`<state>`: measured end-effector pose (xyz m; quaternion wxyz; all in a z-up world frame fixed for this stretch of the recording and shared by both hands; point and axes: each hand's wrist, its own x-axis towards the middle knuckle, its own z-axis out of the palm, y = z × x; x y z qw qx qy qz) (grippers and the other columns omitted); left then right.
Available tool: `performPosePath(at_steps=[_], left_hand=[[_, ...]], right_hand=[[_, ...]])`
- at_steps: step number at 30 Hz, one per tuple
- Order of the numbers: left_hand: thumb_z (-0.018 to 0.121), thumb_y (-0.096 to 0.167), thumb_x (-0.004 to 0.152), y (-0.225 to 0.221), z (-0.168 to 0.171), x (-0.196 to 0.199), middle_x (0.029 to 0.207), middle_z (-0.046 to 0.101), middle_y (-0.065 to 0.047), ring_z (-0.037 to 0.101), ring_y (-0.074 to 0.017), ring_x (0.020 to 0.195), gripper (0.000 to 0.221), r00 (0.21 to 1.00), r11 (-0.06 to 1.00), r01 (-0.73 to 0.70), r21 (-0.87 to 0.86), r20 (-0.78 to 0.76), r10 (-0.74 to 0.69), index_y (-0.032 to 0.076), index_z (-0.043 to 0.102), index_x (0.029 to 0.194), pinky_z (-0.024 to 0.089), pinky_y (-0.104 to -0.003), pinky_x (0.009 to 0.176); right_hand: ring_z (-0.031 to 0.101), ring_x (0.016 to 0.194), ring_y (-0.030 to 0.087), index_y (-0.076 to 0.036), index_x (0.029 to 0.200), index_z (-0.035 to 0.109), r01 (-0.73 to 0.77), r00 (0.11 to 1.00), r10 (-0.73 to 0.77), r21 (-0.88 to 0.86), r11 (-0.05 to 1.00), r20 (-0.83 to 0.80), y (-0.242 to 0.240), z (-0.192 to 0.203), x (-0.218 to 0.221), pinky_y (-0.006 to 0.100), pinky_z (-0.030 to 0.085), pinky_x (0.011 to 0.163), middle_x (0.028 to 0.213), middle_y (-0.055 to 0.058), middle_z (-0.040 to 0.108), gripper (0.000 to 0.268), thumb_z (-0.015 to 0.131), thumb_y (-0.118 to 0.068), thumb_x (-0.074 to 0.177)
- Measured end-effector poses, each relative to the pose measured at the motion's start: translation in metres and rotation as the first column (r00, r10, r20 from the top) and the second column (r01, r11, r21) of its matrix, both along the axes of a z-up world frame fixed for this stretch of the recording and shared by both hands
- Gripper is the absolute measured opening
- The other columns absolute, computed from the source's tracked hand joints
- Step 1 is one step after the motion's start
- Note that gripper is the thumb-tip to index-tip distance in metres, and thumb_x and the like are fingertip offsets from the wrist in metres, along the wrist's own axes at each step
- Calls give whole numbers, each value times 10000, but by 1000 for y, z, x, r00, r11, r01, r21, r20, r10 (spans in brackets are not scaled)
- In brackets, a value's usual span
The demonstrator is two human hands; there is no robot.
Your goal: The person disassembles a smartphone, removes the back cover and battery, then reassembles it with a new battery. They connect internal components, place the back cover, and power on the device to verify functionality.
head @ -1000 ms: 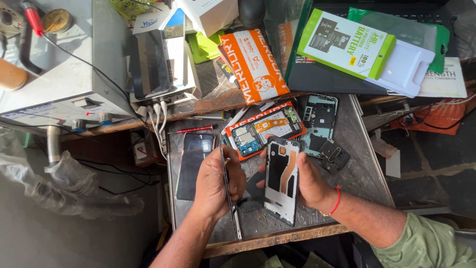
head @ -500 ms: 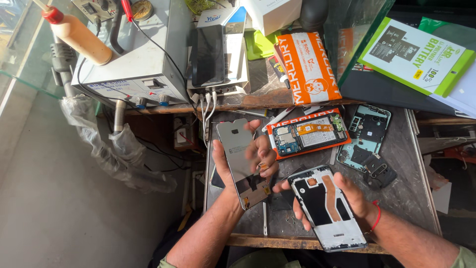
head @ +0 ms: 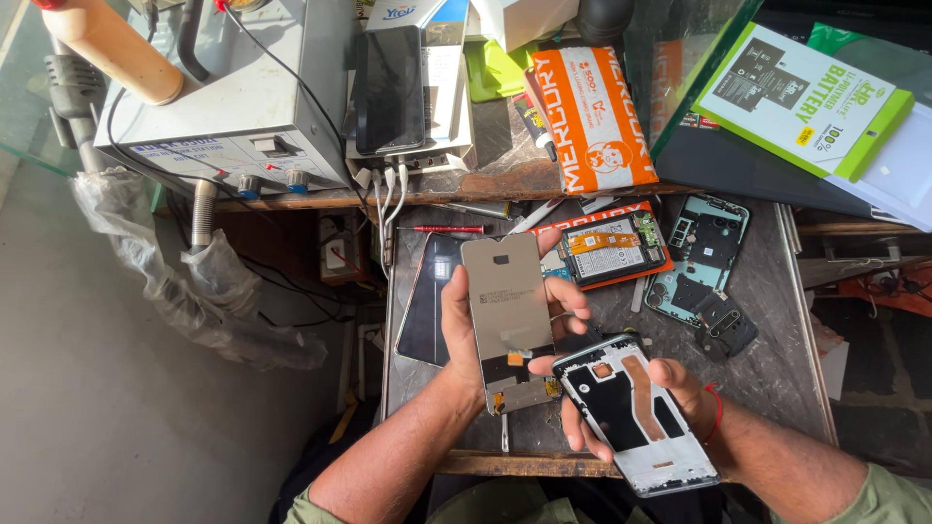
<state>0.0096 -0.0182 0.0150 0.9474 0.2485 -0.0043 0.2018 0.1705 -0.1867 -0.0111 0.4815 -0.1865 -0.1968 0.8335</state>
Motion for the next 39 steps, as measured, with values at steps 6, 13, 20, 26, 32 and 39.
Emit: performPosePath(at_steps=[6, 13, 20, 26, 32, 39], left_hand=[[201, 713, 989, 10, 2, 1, 1376, 631, -204, 635, -320, 1194, 911, 959, 984, -13, 179, -275, 63, 41, 405, 1569, 496, -445, 875], [632, 266, 1019, 20, 1, -8, 1307, 696, -193, 654, -210, 1214, 608, 887, 703, -66, 708, -282, 367, -101, 495, 1484, 522, -344, 1044], [782, 2, 816, 4, 12, 3, 1137, 766, -147, 750, -159, 959, 714, 794, 661, 46, 749, -429, 430, -19, 480, 1462, 612, -276, 822], [796, -22, 795, -3, 9, 8, 1096, 761, -118, 742, -143, 957, 641, 763, 636, -7, 771, -407, 502, -20, 535, 1381, 615, -273, 787], [710, -6, 874, 0, 3, 5, 1105, 761, -104, 737, -121, 978, 483, 786, 682, -9, 731, -416, 457, -21, 581, 1339, 622, -272, 804], [605, 79, 1006, 9, -14, 4, 1025, 740, -78, 702, -106, 892, 230, 727, 616, -213, 758, -298, 619, -27, 664, 1202, 610, -273, 718]], right_hand=[[669, 831, 247, 54, 1608, 186, 116, 990, -119, 50, 992, 78, 5, -1, 5, 312, 569, 609, 1072, 276, 639, 1247, 741, -684, 770], [654, 824, 273, 49, 1617, 221, 338, 927, -355, 139, 931, 124, 7, 14, 15, 339, 555, 680, 1071, 287, 641, 1226, 749, -680, 784], [643, 851, 270, 53, 1624, 221, 431, 865, -469, 216, 876, 176, 5, 15, 11, 338, 548, 723, 1114, 277, 637, 1246, 743, -704, 784], [651, 877, 257, 31, 1629, 187, 399, 874, -440, 214, 892, 205, 6, 9, 9, 322, 563, 701, 1147, 271, 622, 1265, 749, -703, 765], [665, 887, 256, 34, 1630, 160, 391, 878, -433, 214, 895, 205, 6, 9, 9, 316, 590, 673, 1138, 277, 615, 1271, 744, -698, 770], [656, 859, 269, 63, 1610, 231, 419, 855, -470, 240, 876, 220, 5, 14, 11, 326, 556, 689, 1147, 290, 626, 1242, 740, -705, 776]])
